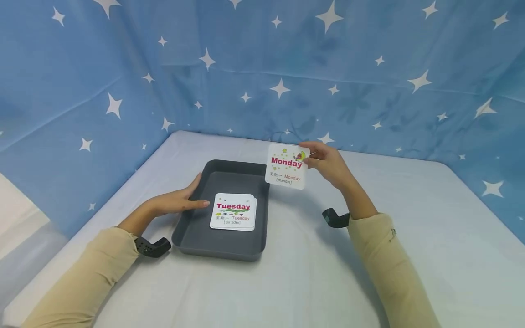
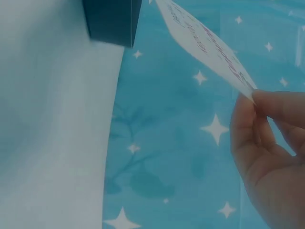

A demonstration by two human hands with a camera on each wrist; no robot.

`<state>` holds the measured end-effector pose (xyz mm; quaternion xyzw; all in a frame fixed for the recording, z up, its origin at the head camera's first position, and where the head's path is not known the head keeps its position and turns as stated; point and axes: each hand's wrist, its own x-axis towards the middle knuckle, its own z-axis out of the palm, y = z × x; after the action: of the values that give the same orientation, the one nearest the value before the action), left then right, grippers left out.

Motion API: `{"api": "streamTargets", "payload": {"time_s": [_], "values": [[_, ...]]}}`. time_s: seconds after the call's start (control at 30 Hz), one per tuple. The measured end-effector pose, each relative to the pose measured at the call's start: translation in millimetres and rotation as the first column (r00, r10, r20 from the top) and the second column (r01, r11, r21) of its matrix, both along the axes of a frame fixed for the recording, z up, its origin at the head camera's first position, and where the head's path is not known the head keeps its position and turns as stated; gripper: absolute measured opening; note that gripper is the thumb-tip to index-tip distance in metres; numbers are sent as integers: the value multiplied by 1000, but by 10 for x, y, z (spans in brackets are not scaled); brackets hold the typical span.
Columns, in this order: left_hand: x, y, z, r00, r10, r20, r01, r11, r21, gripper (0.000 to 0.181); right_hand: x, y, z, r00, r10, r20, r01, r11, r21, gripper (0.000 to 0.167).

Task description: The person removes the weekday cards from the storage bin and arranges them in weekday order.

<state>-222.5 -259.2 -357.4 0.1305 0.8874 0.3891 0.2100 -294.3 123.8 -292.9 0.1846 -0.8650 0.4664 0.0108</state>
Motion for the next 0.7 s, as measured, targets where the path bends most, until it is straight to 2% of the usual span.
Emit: {"api": "streamTargets", "payload": {"time_s": [0.17,0.47,0.7], "values": [[-20,5,-2,1000,-12,3,12,1000,-7,101,-73,138,-41,999,-32,35,32,999,-4,42],[-7,-4,-17,1000,-8,-6,8,1000,-5,103,-159,171,-176,985,-64,160,44,991,127,42],[-14,4,-22,999,-4,-33,3,1000,-18,103,-238,193,-269,982,-100,159,67,978,197,41]]}}
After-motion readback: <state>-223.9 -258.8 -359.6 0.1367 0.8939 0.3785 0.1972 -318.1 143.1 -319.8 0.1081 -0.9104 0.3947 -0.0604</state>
